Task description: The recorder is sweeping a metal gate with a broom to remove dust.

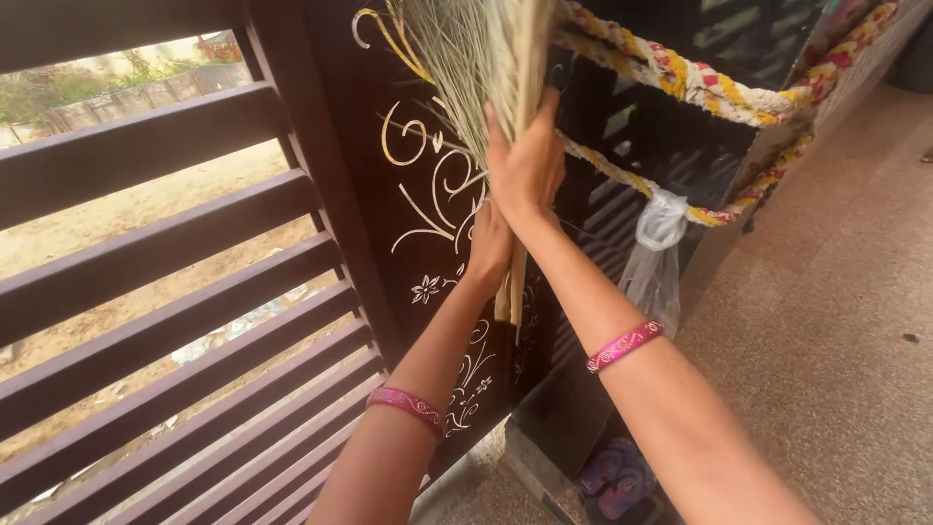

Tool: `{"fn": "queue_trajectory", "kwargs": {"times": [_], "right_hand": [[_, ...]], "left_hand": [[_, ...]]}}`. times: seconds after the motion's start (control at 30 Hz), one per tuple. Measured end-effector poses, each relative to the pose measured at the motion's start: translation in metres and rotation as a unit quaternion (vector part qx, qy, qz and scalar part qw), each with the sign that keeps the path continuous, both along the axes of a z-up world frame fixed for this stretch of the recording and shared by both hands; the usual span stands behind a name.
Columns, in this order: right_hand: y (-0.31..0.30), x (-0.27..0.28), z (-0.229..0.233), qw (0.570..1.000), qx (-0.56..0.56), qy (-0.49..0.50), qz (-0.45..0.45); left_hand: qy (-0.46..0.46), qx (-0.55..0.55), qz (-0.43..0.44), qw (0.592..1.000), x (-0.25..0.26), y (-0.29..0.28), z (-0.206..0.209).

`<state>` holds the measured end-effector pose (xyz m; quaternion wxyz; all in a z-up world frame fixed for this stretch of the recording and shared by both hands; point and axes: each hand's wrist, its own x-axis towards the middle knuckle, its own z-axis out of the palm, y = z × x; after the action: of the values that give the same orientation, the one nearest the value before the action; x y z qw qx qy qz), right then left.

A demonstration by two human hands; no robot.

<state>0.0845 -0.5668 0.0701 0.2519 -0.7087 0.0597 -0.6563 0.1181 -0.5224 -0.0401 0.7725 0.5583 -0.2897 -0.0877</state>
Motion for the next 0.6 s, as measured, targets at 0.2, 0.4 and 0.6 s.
{"fn": "queue_trajectory", "kwargs": {"times": [0.2,0.4,0.6], "right_hand": [[0.033,0.030,0.015,0.973,0.113,0.180,0.085],[0.088,0.021,-0.014,0.960,0.027,0.170,0.222],[0.078,0.012,-0.017,0.941,-0.052,0.032,0.333]], "left_hand": [[0.088,0.006,0.140,0.986,0.013,0.017,0.003],[-0.017,-0.038,0.321,0.946,0.016,0.059,-0.043],[-0.100,-0.118,0.309,0.938,-0.004,0.062,-0.018]]}}
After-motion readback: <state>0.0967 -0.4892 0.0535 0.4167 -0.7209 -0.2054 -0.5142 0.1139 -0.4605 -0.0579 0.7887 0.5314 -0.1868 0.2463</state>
